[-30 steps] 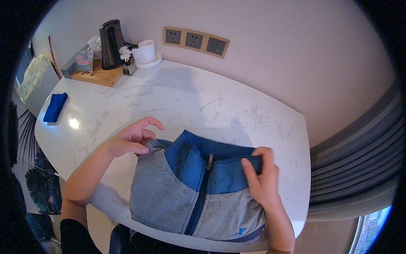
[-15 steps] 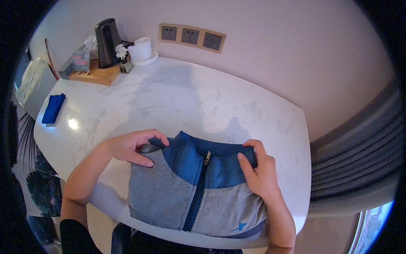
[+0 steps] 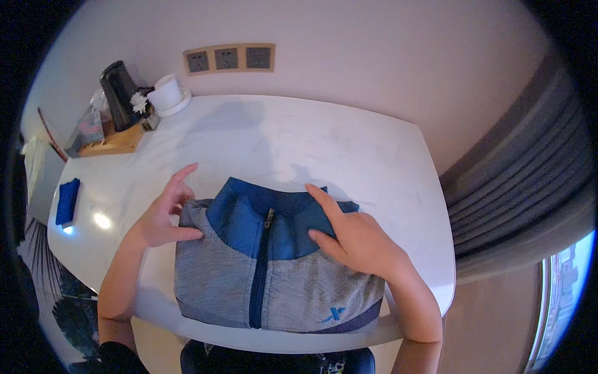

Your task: The person folds a blue pair of pants on a white table, then places a gray zip-up jacket on top and folds it neatly. The person smooths the fabric and aligns edges to create compact, tidy bundles.

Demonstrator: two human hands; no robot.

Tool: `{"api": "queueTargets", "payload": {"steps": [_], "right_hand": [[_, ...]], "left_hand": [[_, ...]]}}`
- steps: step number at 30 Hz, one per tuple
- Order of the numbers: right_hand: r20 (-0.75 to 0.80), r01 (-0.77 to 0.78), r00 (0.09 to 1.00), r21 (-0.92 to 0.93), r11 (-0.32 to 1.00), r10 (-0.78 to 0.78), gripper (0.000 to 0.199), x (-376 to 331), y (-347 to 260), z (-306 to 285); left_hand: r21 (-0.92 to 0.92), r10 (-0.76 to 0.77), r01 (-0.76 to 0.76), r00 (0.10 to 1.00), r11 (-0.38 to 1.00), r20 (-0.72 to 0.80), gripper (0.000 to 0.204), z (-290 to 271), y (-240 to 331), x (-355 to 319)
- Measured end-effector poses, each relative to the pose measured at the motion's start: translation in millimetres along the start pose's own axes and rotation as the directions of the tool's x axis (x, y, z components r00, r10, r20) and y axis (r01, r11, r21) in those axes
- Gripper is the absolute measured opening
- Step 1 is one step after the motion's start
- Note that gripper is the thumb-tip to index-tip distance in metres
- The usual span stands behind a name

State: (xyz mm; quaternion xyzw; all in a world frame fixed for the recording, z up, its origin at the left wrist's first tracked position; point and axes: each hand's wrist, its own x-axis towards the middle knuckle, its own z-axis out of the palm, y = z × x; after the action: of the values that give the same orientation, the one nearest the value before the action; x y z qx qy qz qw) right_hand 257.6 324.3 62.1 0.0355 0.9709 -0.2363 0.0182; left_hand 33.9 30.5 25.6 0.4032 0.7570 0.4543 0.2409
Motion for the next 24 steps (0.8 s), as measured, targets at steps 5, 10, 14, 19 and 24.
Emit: {"api": "queueTargets", "payload": {"steps": [5, 10, 14, 19, 24], "right_hand": [[-0.019, -0.119, 0.993, -0.161, 0.980, 0.118, 0.059, 8.6, -2.8, 4.2], [-0.379, -0.051, 0.921, -0.335, 0.941, -0.085, 0.039, 9.2, 17.5, 18.7], [-0.695, -0.055, 0.705, -0.254, 0.966, -0.143, 0.023, -8.2, 54.5, 6.6], [-0.707, -0.029, 0.636, 0.377, 0.926, 0.308, 0.010, -56.6, 67.8, -2.8], [-0.450, -0.080, 0.840, 0.450, 0.889, 0.304, 0.013, -66.4, 75.2, 0.8]], "left_hand": [[0.379, 0.435, -0.417, 0.899, 0.826, 0.040, 0.074, 12.9, 42.1, 0.1], [0.404, 0.557, -0.692, 0.721, 0.598, 0.412, 0.051, 66.2, 94.5, 11.6], [0.378, 0.512, -0.717, 0.689, 0.586, 0.513, 0.054, 104.5, 67.8, 21.9], [0.388, 0.492, -0.698, 0.707, 0.602, 0.508, 0.057, 102.8, 66.1, 19.7], [0.375, 0.449, -0.664, 0.730, 0.647, 0.516, 0.058, 97.7, 71.1, 20.4]]}}
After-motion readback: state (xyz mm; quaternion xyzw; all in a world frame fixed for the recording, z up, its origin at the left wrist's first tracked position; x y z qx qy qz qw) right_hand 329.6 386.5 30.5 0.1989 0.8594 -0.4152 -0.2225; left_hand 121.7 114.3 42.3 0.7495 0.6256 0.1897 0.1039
